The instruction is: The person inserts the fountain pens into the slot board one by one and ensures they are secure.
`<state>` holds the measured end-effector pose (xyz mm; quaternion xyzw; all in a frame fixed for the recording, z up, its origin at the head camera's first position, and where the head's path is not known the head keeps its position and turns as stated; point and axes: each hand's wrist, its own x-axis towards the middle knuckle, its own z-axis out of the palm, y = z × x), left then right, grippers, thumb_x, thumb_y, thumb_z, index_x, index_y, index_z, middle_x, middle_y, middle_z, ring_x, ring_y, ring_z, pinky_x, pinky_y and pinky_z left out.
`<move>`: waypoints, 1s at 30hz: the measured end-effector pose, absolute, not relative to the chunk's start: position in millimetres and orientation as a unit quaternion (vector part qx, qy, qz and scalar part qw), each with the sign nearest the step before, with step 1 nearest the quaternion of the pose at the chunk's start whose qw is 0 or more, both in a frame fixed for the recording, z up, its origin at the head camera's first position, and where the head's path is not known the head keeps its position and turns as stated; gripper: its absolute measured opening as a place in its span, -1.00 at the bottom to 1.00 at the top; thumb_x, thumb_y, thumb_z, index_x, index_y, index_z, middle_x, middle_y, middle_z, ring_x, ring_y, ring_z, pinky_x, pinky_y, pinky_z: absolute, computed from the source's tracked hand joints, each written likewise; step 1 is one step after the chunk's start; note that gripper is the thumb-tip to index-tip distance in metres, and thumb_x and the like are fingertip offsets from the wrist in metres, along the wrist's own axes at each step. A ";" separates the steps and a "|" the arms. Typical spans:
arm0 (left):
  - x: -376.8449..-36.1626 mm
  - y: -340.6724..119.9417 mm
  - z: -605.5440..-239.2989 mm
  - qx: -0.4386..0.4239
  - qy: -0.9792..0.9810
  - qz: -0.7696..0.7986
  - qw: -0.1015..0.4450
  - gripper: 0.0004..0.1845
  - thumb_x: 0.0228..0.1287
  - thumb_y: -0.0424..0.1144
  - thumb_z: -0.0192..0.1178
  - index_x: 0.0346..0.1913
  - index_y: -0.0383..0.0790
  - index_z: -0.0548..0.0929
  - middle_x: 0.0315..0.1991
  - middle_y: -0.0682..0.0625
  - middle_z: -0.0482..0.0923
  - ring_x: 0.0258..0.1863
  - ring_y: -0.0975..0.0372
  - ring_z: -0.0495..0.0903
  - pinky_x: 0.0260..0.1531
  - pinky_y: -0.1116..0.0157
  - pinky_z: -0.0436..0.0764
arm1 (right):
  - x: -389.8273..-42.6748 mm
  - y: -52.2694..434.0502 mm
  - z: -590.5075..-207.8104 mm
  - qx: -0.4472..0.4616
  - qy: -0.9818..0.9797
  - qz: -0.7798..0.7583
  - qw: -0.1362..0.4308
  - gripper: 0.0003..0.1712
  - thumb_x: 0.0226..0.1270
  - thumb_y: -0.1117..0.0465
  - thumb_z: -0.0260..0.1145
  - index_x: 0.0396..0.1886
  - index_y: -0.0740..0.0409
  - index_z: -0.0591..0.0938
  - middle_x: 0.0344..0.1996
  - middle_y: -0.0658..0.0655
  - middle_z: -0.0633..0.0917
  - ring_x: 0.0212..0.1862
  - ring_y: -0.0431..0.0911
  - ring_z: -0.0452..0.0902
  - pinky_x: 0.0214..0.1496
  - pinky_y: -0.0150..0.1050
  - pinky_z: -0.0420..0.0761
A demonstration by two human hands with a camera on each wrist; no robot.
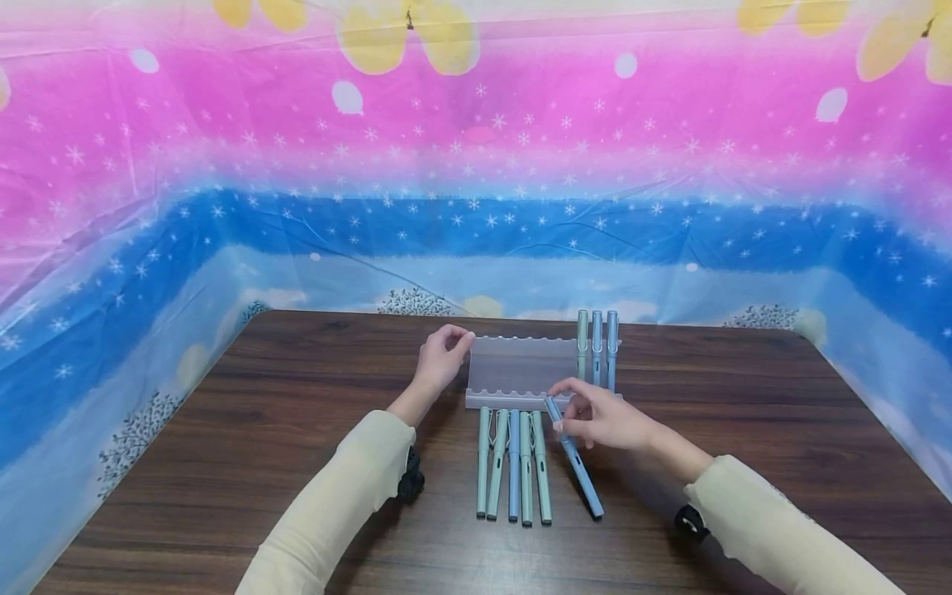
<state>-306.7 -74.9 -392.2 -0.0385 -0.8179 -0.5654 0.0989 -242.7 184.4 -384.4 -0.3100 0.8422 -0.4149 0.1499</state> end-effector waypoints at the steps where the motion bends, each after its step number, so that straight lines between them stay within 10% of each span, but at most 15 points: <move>1: -306.8 -74.9 -392.4 -0.038 -0.818 -0.566 0.099 -0.78 0.25 -0.19 0.07 -0.22 -0.30 0.54 -0.29 -0.15 0.55 -0.31 -0.03 0.53 -0.36 0.23 0.50 | -241.8 184.0 -381.3 -0.307 0.842 -0.419 0.146 -0.52 0.23 0.24 0.19 0.12 0.19 0.28 -0.49 0.09 0.57 -0.65 0.01 0.44 -0.58 -0.10 0.50; 30: -307.9 -74.2 -393.0 -0.033 -0.824 -0.558 0.096 -0.77 0.26 -0.18 0.05 -0.20 -0.30 0.54 -0.31 -0.16 0.54 -0.32 -0.02 0.52 -0.34 0.23 0.49 | -248.2 182.3 -344.1 -0.283 0.848 -0.444 0.056 -0.52 0.21 0.32 0.18 0.13 0.15 0.29 -0.39 0.23 0.57 -0.58 0.11 0.46 -0.52 0.04 0.49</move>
